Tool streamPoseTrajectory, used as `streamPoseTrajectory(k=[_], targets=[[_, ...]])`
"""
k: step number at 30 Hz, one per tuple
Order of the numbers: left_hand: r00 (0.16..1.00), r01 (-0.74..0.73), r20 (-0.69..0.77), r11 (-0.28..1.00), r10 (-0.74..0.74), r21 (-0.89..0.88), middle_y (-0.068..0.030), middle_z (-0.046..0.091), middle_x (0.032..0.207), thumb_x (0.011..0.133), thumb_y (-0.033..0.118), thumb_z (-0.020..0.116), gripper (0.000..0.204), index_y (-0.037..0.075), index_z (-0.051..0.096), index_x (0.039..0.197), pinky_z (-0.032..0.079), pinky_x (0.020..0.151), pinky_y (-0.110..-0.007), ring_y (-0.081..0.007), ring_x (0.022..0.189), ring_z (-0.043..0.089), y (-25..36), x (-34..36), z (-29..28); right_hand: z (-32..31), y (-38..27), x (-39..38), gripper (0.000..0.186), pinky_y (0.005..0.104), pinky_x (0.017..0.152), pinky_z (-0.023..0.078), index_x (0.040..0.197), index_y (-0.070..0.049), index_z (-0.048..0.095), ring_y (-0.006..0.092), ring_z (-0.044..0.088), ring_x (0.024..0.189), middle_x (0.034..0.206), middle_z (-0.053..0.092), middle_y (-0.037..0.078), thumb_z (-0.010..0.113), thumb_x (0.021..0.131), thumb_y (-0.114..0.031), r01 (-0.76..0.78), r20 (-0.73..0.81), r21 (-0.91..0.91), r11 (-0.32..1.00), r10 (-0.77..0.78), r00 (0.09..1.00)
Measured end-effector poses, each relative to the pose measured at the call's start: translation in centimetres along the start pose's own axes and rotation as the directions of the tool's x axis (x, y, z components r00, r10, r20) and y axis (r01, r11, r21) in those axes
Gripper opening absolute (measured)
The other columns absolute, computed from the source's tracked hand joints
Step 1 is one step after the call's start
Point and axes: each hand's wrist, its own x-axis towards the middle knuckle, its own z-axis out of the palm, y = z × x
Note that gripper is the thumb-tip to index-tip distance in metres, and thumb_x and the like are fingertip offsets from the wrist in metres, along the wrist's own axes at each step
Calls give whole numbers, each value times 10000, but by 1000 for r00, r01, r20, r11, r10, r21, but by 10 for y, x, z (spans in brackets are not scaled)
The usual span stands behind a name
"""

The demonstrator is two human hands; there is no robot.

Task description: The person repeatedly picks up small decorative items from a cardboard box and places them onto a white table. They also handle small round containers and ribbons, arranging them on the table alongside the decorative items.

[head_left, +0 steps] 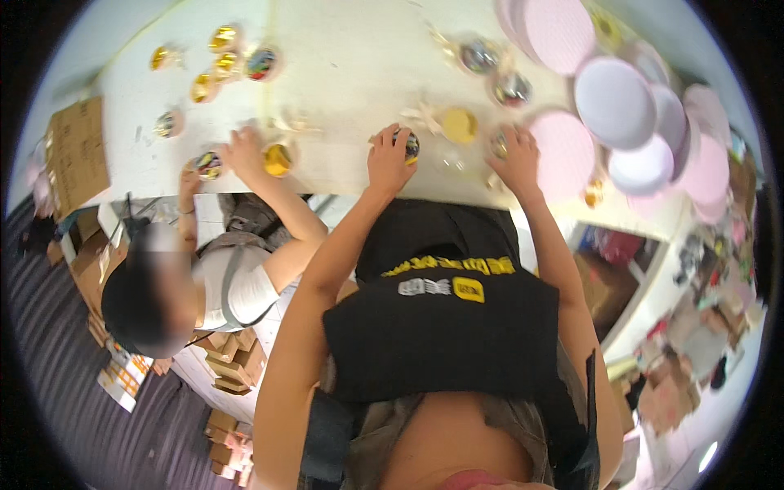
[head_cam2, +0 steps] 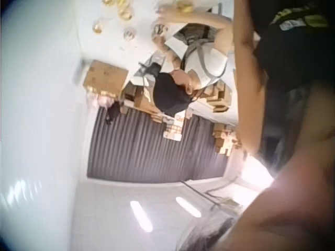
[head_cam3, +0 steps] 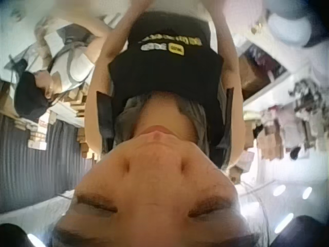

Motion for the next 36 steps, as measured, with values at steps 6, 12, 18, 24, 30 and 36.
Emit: streamPoseTrajectory(k=[6,12,18,24,30,36], targets=[[924,345,-231,926,-306,154,-221,432,1360,661,310,808,903,120,362,1423,435,1001,-542,-433,1232,462,-112,88,-76,28,7,12,685,483,986,440,1328,-96,511,416,507,1185,1299,547,203,780,707,-204,12,-40,169,986,-5,999],[848,283,-494,952,-191,118,-249,323,1505,696,388,831,1028,65,279,1502,286,1104,-565,-454,1374,312,-126,94,-128,12,16,5,730,434,917,476,1344,-40,475,373,576,1056,1265,568,186,794,715,-227,49,-87,168,985,-35,996],[927,-101,-373,978,26,-182,-215,423,1445,784,169,738,623,50,496,1346,236,1130,-520,-393,1392,323,-14,35,-33,-20,27,-20,733,382,873,491,1291,24,511,297,597,1051,1217,591,202,830,742,-340,-272,-166,557,784,426,889],[902,-392,50,863,428,-318,-128,509,1375,692,149,790,700,93,514,1333,385,1032,-442,-342,1261,479,111,26,32,-21,126,-70,820,401,900,487,1300,61,490,318,591,1065,1203,582,243,848,721,-396,-520,-214,669,531,808,550],[864,-446,141,864,484,-233,-126,499,1368,652,135,820,797,118,485,1375,400,1010,-441,-339,1234,480,147,55,69,-14,236,-122,829,426,975,457,1312,76,489,370,556,1172,1233,580,281,833,728,-401,-616,-374,611,498,867,330],[863,-460,214,887,457,-43,-123,513,1281,644,134,827,841,114,438,1389,438,941,-425,-326,1144,517,142,60,71,12,322,-120,923,441,1016,441,1329,111,474,406,524,1231,1284,552,321,819,718,-490,-714,-360,555,426,897,256]])
